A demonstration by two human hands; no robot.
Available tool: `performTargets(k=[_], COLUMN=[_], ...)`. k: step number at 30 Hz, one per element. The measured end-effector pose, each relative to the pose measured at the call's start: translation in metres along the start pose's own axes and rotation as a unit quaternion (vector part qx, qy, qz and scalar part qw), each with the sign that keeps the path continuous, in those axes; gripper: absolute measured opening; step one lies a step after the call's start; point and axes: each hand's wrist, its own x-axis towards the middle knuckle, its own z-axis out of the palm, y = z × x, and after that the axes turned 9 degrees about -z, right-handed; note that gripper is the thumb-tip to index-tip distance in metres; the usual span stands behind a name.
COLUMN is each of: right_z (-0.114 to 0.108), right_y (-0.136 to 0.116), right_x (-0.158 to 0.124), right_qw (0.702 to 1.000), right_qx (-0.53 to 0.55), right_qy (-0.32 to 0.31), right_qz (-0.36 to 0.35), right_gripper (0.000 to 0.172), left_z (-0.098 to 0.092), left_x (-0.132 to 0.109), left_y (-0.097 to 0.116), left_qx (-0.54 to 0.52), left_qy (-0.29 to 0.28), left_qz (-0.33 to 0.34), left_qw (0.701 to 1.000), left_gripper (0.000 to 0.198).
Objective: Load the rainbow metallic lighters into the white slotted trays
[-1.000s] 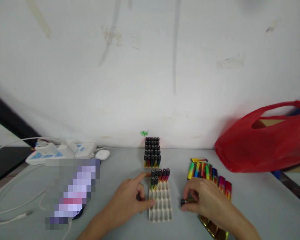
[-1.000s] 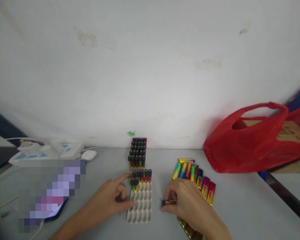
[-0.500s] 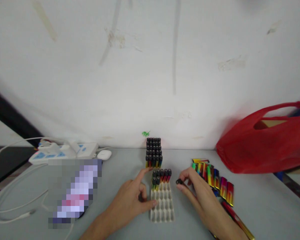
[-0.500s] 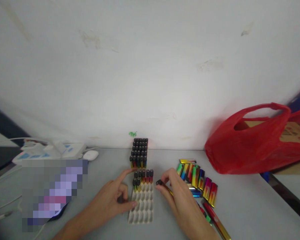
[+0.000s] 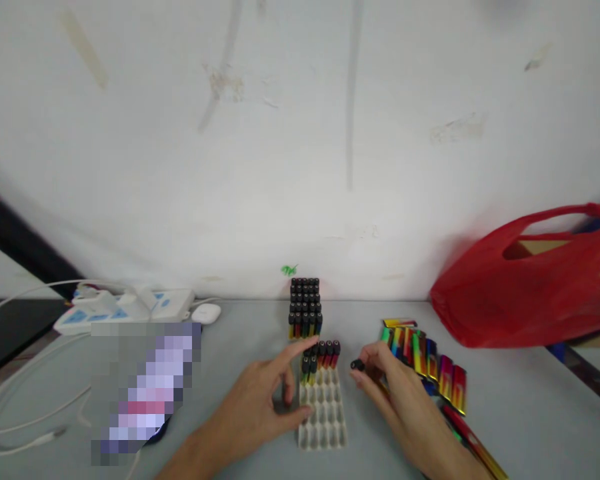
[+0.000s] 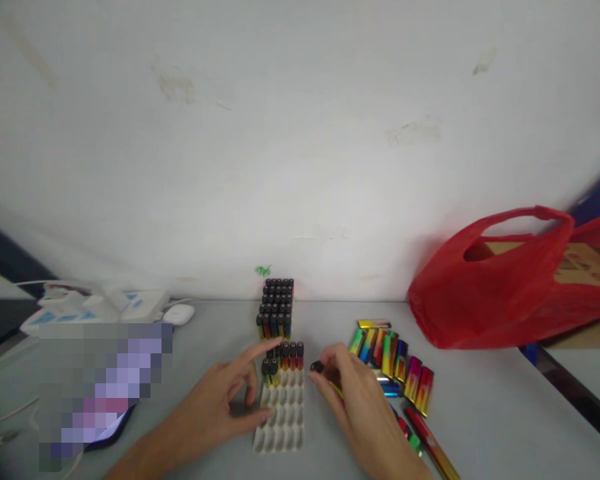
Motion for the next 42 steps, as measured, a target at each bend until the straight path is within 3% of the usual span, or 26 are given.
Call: performTargets(k=[8, 17, 27, 35, 39, 42], right_z=[0.001, 0.005, 0.005, 0.006, 0.004, 0.005], right_y=[-0.001, -0.009, -0.022, -0.022, -0.023, -0.024], right_x=[0.001, -0.006, -0.003, -0.003, -0.002, 0.000], right_qw=[0.999, 0.991, 0.982, 0.983, 0.984, 0.982], right_qx=[0.037, 0.107, 0.165, 0.156, 0.157, 0.159], right_qy=[-0.011, 0.022, -0.038, -0.042, -0.037, -0.066], right_qz=[0.018, 0.071, 0.082, 0.087, 0.079, 0.075], right_gripper=[0.017, 0.030, 0.041, 0.041, 0.039, 0.031], left_z=[0.005, 0.004, 0.005, 0.007, 0.004, 0.004], left_x=[0.000, 0.000, -0.001, -0.001, -0.001, -0.001], left_y=[-0.005, -0.006, -0.009, -0.006, 0.001, 0.003], left_qx=[-0.005, 0.001, 0.019, 0.031, 0.074, 0.100], left_qy=[0.005, 0.004, 0.012, 0.032, 0.032, 0.040], left_qz=[-0.001, 0.006, 0.012, 0.002, -0.037, -0.053], left_qw=[1.000, 1.000, 1.000, 0.999, 0.996, 0.993], left_gripper=[0.111, 0.110, 0.108, 0.113, 0.094, 0.075])
